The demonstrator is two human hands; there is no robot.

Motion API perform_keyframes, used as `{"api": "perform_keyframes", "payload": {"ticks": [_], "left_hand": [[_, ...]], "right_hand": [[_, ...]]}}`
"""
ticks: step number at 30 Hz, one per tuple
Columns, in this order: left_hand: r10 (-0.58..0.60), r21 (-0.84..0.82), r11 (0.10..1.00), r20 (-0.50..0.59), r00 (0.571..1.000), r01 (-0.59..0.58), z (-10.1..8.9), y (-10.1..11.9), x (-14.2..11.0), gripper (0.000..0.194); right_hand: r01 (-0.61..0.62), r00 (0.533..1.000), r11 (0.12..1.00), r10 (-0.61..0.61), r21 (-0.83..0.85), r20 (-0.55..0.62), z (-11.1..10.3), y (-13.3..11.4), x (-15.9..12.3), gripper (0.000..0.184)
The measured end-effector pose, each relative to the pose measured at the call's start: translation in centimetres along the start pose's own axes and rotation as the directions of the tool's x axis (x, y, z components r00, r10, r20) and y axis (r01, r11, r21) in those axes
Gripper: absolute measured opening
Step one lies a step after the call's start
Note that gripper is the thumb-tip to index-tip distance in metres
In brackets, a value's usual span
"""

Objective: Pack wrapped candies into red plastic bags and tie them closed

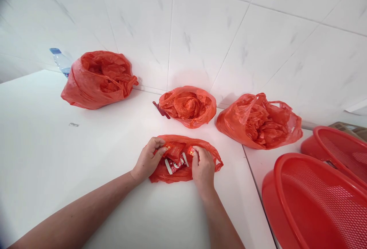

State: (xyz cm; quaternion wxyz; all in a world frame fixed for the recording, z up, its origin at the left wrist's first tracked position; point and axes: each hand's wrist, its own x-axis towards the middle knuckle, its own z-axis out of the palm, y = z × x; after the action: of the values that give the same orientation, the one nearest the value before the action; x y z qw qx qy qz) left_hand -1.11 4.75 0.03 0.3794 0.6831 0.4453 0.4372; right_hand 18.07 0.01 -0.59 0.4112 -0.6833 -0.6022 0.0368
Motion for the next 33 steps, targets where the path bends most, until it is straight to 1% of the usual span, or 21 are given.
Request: {"api": "perform_keyframes", "payload": {"ticks": [4,7,10,12,15,17,21,27,33], "left_hand": [[0.029,0.007,1.0,-0.002,1.0,-0.029,0.0,-0.2,0.0,0.007],[0.04,0.02,0.999,0.013,0.999,-0.04,0.0,-0.2,-0.1,0.002],[0.054,0.002,0.999,0.042,0.998,-0.055,0.1,-0.1,-0.1,0.006],[0.075,-0.004,0.997,0.056,0.996,-0.075,0.1,0.0,-0.1,0.01],[0.121,0.019,0.992,0.063,0.991,-0.122,0.3,-0.1,-0.2,0.018],[0.144,0.031,0.989,0.067,0.987,-0.146,0.5,-0.3,-0.3,0.023],[0.155,0.045,0.986,0.084,0.984,-0.159,0.7,-0.6,-0.5,0.028],[0.132,0.029,0.99,0.131,0.983,-0.137,0.6,-0.3,-0.5,0.033],[0.099,0.009,0.995,0.199,0.975,-0.102,0.3,0.5,-0.6,0.024]], "right_hand": [[-0.011,1.0,1.0,0.011,0.01,0.019,0.0,0.1,0.0,0.029],[0.017,1.0,0.999,-0.017,-0.032,0.022,0.1,0.3,0.0,0.03],[0.067,0.998,0.99,-0.069,-0.121,-0.007,0.1,0.1,0.1,0.03],[0.097,0.993,0.985,-0.105,-0.14,-0.048,0.0,-0.4,0.0,0.029],[0.143,0.987,0.987,-0.147,-0.074,-0.062,-0.1,-1.4,-0.5,0.026],[0.152,0.988,0.988,-0.152,-0.003,-0.019,0.0,-2.0,-0.9,0.028],[0.107,0.986,0.987,-0.121,0.121,0.114,0.6,-2.6,-1.5,0.034],[0.0,0.975,0.969,-0.055,0.248,0.215,1.0,-3.2,-1.9,0.012],[-0.09,0.963,0.94,-0.002,0.329,0.269,0.6,-3.8,-2.0,0.023]]}}
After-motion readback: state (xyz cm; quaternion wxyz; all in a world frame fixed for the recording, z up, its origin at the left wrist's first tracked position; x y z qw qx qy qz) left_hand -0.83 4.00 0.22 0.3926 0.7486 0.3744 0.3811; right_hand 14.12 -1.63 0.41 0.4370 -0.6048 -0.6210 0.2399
